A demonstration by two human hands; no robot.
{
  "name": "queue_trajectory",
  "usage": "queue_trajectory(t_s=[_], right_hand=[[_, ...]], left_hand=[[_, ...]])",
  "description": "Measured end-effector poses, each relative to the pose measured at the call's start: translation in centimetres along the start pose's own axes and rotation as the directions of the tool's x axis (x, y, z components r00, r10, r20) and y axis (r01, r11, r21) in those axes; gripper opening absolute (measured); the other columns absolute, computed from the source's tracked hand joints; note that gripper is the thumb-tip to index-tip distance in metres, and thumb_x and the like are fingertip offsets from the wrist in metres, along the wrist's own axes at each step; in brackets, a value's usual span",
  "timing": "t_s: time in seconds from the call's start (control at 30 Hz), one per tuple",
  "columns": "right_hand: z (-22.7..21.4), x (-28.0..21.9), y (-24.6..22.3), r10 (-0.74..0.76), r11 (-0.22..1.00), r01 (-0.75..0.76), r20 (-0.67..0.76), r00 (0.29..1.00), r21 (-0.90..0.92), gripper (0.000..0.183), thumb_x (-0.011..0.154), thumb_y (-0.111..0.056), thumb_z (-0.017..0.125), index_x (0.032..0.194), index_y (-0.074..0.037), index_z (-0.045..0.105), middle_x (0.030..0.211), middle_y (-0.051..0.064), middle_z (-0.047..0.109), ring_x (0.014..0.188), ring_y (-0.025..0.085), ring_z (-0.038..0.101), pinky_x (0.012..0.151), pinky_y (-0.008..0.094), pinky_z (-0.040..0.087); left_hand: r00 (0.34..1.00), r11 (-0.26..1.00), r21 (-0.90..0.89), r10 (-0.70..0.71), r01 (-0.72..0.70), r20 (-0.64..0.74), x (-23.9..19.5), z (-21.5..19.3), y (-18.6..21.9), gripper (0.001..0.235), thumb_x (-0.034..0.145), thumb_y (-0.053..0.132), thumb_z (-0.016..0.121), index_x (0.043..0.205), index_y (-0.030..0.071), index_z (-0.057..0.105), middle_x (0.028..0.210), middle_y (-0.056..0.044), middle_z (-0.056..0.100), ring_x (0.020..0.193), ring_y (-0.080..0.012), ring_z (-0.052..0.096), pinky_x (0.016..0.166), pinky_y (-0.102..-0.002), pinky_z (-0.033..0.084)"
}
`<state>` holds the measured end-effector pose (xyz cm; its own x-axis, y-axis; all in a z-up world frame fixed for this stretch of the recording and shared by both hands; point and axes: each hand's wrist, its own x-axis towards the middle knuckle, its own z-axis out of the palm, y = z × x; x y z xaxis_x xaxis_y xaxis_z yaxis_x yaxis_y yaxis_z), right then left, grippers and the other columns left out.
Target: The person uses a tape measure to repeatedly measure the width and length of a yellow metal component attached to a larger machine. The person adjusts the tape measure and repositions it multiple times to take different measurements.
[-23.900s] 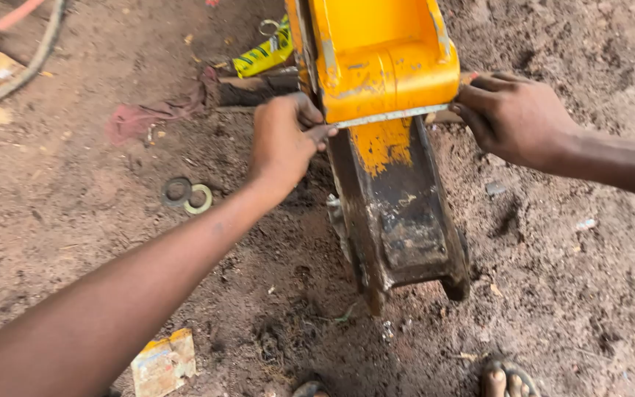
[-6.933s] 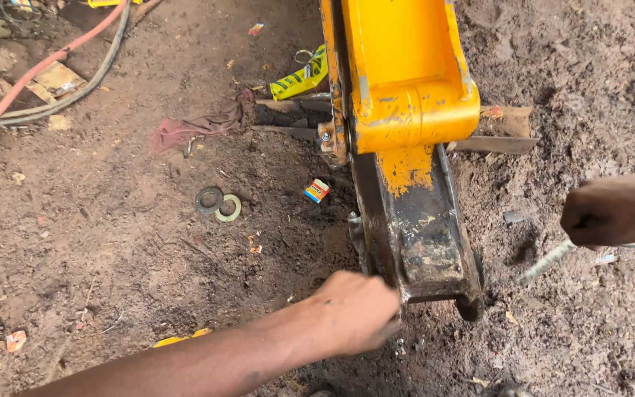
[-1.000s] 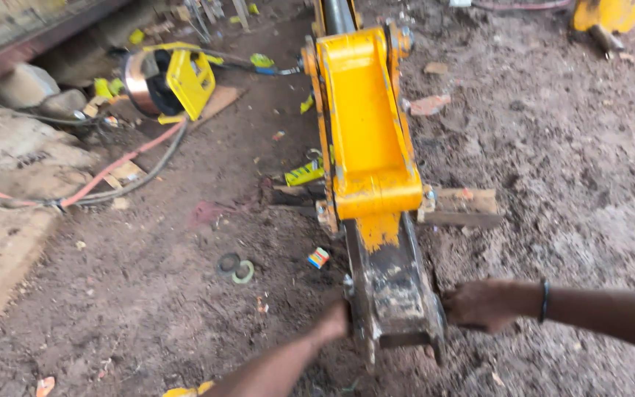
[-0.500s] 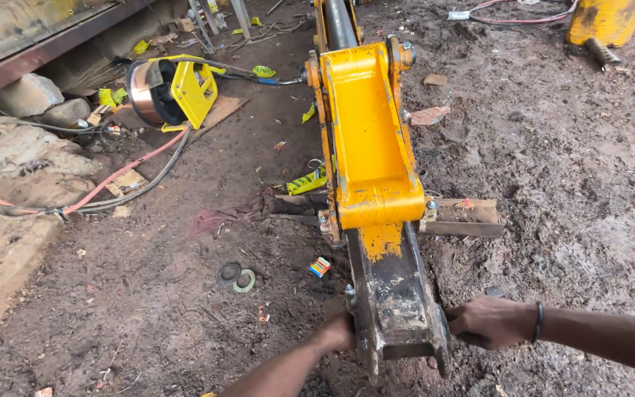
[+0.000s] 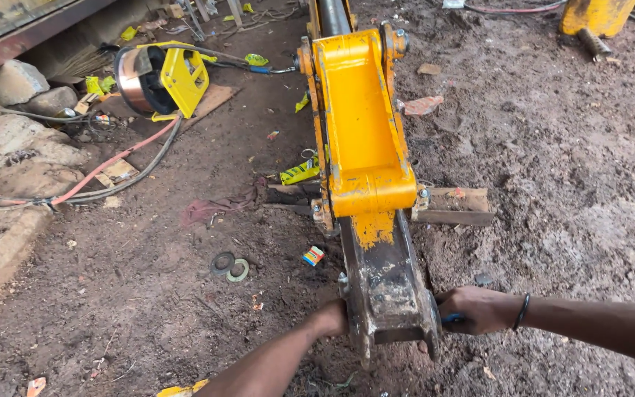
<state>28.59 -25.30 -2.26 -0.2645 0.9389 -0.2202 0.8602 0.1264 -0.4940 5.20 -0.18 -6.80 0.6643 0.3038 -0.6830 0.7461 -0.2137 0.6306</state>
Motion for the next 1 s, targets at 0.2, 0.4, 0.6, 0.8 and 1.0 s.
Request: queue_trajectory(t_s=[0.2,0.4,0.6,0.8,1.0], right_hand=[[2.3,-0.8,-0.6,0.430,0.840,-0.346,-0.122,0.895,0.419,0.016,0.094,-0.023,0.066,0.091,-0.011,0.077,0.092,0.003,0.076,0.080,0.013,0.075,0.071,0.025,0.063],[3.6,0.0,2.4,0.737,0.493,-0.651,0.120,0.665,0.577,0.026,0.099,-0.015,0.063,0.125,-0.016,0.055,0.100,0.011,0.073,0.081,0.017,0.069,0.066,0.030,0.060],[2.6,-1.6,5.9,0.522,0.794,-0.596,0.367,0.770,0.121,0.036,0.105,-0.024,0.044,0.112,-0.015,0.078,0.096,-0.002,0.076,0.066,0.011,0.064,0.056,0.027,0.052],[2.9,-2.8,8.5,0.472,0.713,-0.590,0.364,0.803,0.378,0.037,0.106,-0.032,0.050,0.096,-0.008,0.076,0.082,0.005,0.073,0.064,0.011,0.066,0.056,0.030,0.056],[3.6,0.7,9.6,0.454,0.802,-0.532,0.302,0.838,0.271,0.040,0.107,-0.033,0.048,0.090,-0.007,0.072,0.080,0.003,0.071,0.065,0.011,0.064,0.057,0.028,0.054]], left_hand=[[1.000,0.999,0.042,0.006,-0.006,-0.001,0.2,0.0,0.0,0.030,0.107,0.011,0.041,0.134,0.008,0.054,0.105,-0.012,0.067,0.082,-0.0142,0.063,0.073,-0.025,0.058],[1.000,0.992,0.128,0.015,-0.014,-0.001,0.2,0.0,0.3,0.031,0.107,0.011,0.041,0.135,0.009,0.053,0.104,-0.012,0.068,0.081,-0.0142,0.063,0.071,-0.026,0.058],[1.000,0.986,0.169,0.014,-0.015,0.007,-0.2,-0.1,0.0,0.032,0.107,0.010,0.041,0.137,0.009,0.052,0.103,-0.011,0.068,0.079,-0.0143,0.063,0.069,-0.026,0.058],[1.000,0.979,0.201,0.024,-0.027,0.018,0.2,-0.2,0.1,0.033,0.106,0.010,0.042,0.138,0.010,0.052,0.103,-0.011,0.068,0.078,-0.0143,0.064,0.068,-0.027,0.057],[0.999,0.968,0.251,0.002,-0.012,0.041,0.4,-0.7,-0.5,0.034,0.106,0.010,0.042,0.139,0.010,0.051,0.102,-0.010,0.069,0.076,-0.0144,0.064,0.066,-0.027,0.057]])
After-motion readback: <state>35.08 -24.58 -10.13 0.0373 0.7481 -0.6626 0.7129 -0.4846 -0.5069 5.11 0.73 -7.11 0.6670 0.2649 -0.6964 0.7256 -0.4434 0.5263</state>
